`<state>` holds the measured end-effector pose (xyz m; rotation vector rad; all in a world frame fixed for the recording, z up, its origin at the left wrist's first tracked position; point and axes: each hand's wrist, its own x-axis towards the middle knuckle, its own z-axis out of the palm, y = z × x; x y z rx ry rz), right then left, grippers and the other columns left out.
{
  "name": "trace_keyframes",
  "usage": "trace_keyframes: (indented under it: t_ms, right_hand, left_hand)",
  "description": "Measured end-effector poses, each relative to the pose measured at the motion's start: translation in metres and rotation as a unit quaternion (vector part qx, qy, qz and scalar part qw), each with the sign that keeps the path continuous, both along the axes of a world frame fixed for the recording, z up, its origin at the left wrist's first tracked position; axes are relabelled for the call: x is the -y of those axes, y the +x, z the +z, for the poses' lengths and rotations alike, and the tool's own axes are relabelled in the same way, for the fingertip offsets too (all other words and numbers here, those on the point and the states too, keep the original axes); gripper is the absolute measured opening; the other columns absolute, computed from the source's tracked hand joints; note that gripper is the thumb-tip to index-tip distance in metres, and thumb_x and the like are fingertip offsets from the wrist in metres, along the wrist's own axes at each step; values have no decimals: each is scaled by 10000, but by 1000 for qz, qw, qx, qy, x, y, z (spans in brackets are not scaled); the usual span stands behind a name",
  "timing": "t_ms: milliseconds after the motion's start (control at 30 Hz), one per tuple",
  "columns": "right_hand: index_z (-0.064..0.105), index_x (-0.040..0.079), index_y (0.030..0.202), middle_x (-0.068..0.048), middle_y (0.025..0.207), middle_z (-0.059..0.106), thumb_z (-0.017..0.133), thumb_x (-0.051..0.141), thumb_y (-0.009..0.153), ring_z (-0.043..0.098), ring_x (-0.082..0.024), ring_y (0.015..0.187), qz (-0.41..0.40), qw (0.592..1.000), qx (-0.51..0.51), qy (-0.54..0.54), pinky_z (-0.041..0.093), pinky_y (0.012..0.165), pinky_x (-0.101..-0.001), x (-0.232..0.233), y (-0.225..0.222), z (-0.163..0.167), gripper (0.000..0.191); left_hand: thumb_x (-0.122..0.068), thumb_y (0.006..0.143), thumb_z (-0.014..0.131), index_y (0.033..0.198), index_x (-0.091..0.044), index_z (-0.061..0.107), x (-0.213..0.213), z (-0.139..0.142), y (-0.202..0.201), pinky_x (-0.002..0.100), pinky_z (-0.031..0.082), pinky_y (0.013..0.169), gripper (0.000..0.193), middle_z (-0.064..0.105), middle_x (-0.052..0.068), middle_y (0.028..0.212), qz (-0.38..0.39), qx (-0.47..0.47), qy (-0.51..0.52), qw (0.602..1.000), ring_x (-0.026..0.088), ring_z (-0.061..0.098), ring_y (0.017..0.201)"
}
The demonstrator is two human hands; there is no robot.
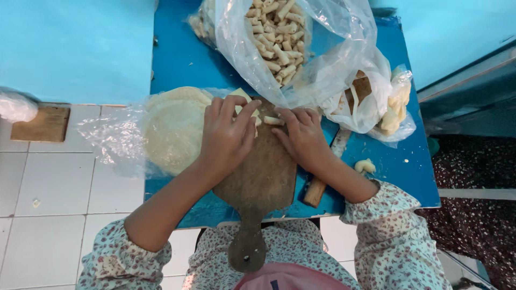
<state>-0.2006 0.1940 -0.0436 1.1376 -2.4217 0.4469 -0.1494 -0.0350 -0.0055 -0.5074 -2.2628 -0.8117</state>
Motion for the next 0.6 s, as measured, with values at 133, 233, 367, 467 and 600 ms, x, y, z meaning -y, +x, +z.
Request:
trace_keyframes:
  t_ms: [133, 233, 367, 467, 600]
  right_hand:
    - [551, 23, 1295, -157, 1202, 664, 776, 93, 955, 637, -361, 1114, 45, 995, 38, -78, 527, 961, -478, 14, 5, 1, 413]
    - [583, 35, 1155, -175, 1181, 667, 768, 48, 890, 656, -374, 1079, 149, 984, -81, -56, 538, 966, -528, 9, 19, 21, 324]
    - [665, -7, 1070, -200, 1176, 675, 819, 60, 812, 670, -335, 1044, 185, 959, -213, 13, 518, 918, -517, -29, 57, 74, 308]
    - [657, -47, 1100, -139, 1146, 673, 882, 20, 843, 643, -284, 1031, 60, 968, -234, -69, 479, 899, -444, -21, 49, 105, 347]
    - [574, -68, 1091, -262, 1179, 681, 808, -92, 805, 653, -412, 1109, -32, 956, -269, -110, 495, 935, -502, 19, 18, 127, 371]
  left_hand:
    - [-38, 904, 704, 1262, -42, 682, 11, 1, 11, 472, 423, 846, 359, 581, 117, 1144, -2, 14, 19, 1000, 299, 540, 949]
    - [-29, 896, 696, 1202, -73, 694, 19, 1, 13, 469, 445, 868, 309, 582, 109, 1119, 11, 13, 47, 999, 310, 556, 971]
    - [-33, 909, 697, 1121, -88, 692, 38, -3, 10, 457, 474, 930, 219, 620, 89, 1128, 0, 33, 73, 997, 324, 583, 1081]
    - [-72, 843, 729, 1089, -71, 699, 44, -7, 5, 474, 465, 912, 248, 644, 99, 1140, -18, 54, 43, 997, 341, 586, 1112]
    - [-112, 780, 753, 1082, -62, 711, 51, -10, -3, 488, 454, 885, 309, 664, 103, 1170, -34, 85, 17, 996, 338, 587, 1127]
